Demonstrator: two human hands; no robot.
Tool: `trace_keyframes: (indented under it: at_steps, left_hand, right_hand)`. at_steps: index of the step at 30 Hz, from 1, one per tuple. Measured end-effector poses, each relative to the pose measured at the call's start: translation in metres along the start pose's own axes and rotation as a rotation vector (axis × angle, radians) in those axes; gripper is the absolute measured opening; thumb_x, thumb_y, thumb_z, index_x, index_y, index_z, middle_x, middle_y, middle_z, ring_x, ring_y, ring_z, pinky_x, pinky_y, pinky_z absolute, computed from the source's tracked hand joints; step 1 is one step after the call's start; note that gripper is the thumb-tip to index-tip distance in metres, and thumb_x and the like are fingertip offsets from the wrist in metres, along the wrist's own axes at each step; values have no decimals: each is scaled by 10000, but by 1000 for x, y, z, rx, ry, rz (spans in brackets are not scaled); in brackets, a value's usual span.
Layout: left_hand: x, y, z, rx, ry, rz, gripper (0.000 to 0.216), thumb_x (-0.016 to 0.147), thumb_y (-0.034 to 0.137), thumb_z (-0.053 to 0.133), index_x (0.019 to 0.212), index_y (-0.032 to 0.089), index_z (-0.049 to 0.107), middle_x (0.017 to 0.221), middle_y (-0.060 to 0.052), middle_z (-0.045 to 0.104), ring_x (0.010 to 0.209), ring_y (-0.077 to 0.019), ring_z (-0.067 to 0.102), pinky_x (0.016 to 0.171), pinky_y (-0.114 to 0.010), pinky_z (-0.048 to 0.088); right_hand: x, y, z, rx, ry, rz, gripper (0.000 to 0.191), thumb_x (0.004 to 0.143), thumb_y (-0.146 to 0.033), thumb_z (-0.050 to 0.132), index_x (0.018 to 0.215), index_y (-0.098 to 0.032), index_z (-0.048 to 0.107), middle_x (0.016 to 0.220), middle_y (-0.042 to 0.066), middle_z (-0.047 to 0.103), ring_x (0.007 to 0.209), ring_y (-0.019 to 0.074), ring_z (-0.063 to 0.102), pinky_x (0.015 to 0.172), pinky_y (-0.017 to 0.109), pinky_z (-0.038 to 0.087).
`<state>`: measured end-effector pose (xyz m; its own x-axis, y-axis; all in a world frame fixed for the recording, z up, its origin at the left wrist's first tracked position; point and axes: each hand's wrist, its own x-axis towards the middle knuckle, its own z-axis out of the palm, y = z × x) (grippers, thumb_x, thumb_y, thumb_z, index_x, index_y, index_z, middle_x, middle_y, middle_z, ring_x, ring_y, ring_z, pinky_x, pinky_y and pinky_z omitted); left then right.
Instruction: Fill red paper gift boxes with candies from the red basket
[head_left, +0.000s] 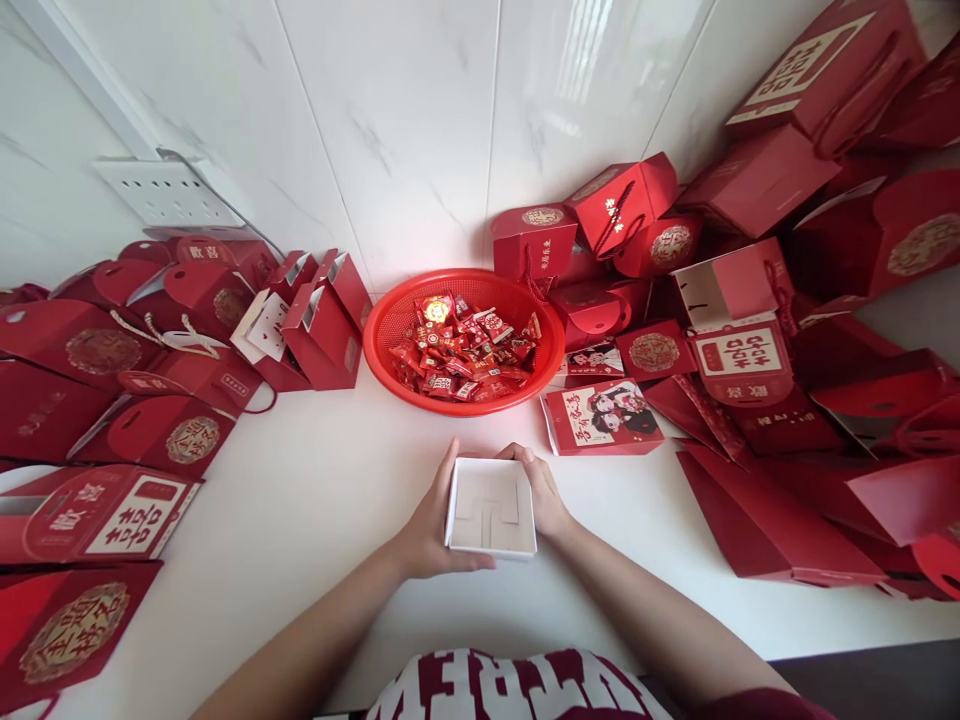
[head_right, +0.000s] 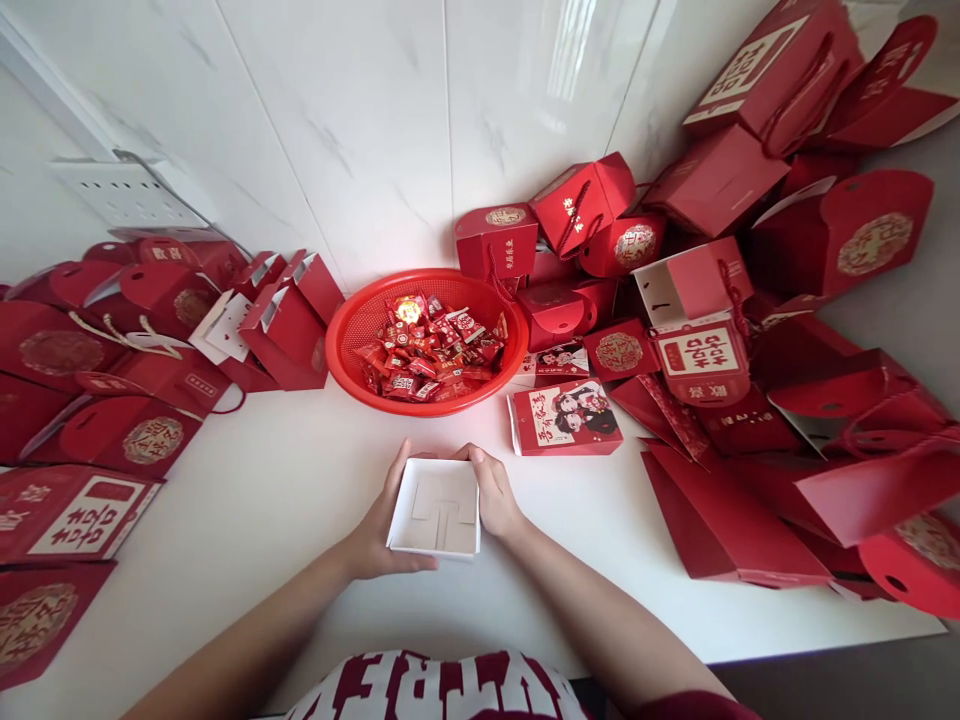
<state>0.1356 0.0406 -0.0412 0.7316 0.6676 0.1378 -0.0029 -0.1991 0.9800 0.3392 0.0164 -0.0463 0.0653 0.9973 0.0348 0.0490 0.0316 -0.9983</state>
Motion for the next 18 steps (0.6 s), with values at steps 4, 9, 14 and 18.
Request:
trace_keyframes:
  at_steps: [4, 9, 14, 18]
  left_hand:
    - [5, -3, 1, 10, 36, -10, 1336, 616, 367, 879, 1521, 439, -101, 1494, -126, 403, 1327, -367, 483, 1029, -572, 459]
    - [16, -5, 2, -13, 68, 10, 1209, 656, 361, 847, 1525, 411, 8, 1452, -132, 438, 1305, -355, 499, 987, -567, 492]
    - [30, -2, -17, 25, 175, 60, 1054, 665, 356, 849, 1497, 313, 203, 1429, -147, 445, 1282, -335, 501, 1027, -545, 473]
    - [35, 7, -30, 1, 224, 102, 919, 674, 355, 853, 1422, 234, 335, 1395, -179, 487, 1276, -347, 500, 1054, -532, 442]
  right_hand:
    - [3, 11, 10, 55, 73, -17, 646, 1005, -628, 126, 794, -207, 570, 677, 35, 605, 608, 184, 576, 570, 296, 473]
    - [10, 9, 14, -95, 131, -109, 673, 1018, -582, 49, 818, -191, 559, 683, 49, 610, 614, 184, 588, 563, 287, 462]
    - [29, 3, -7, -270, 185, -216, 549, 1036, -528, 210, 755, -203, 552, 720, 43, 581, 691, 201, 572, 646, 314, 454]
    - [35, -12, -31, -385, 251, -362, 346, 1008, -443, 402, 840, -206, 591, 881, 76, 602, 847, 231, 567, 811, 373, 454]
